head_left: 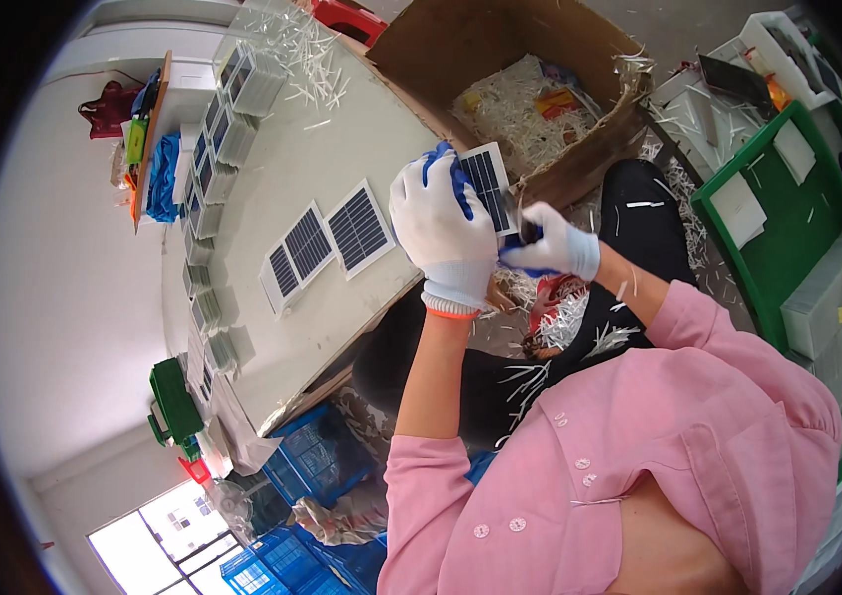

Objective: Trimming the excess edges of small solar panel components using a utility knife at a workbench.

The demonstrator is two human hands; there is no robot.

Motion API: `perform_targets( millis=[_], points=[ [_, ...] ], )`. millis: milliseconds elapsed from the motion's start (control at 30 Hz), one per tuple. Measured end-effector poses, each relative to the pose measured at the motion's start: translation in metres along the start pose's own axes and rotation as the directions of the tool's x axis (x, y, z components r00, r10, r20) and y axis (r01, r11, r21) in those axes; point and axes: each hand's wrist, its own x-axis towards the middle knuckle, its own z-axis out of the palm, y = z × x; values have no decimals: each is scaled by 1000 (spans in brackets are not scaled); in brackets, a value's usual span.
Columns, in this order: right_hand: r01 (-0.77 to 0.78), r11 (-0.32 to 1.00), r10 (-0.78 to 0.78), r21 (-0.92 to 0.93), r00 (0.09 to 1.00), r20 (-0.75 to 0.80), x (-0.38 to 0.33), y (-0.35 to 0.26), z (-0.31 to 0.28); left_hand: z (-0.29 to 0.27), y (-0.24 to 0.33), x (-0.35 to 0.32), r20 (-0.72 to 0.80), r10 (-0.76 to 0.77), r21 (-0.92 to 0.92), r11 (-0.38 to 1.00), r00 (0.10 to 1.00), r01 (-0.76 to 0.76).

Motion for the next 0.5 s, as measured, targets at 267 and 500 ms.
perform_targets(
  millis=[267,500],
  points=[
    [242,927,-363,-287,777,-514,-4,27,19,5,13,2,-58,-73,36,997,996,75],
    [54,777,-471,-627,711,-522,90,25,7,3,8,1,-30,-13,107,994,999,16]
  ],
)
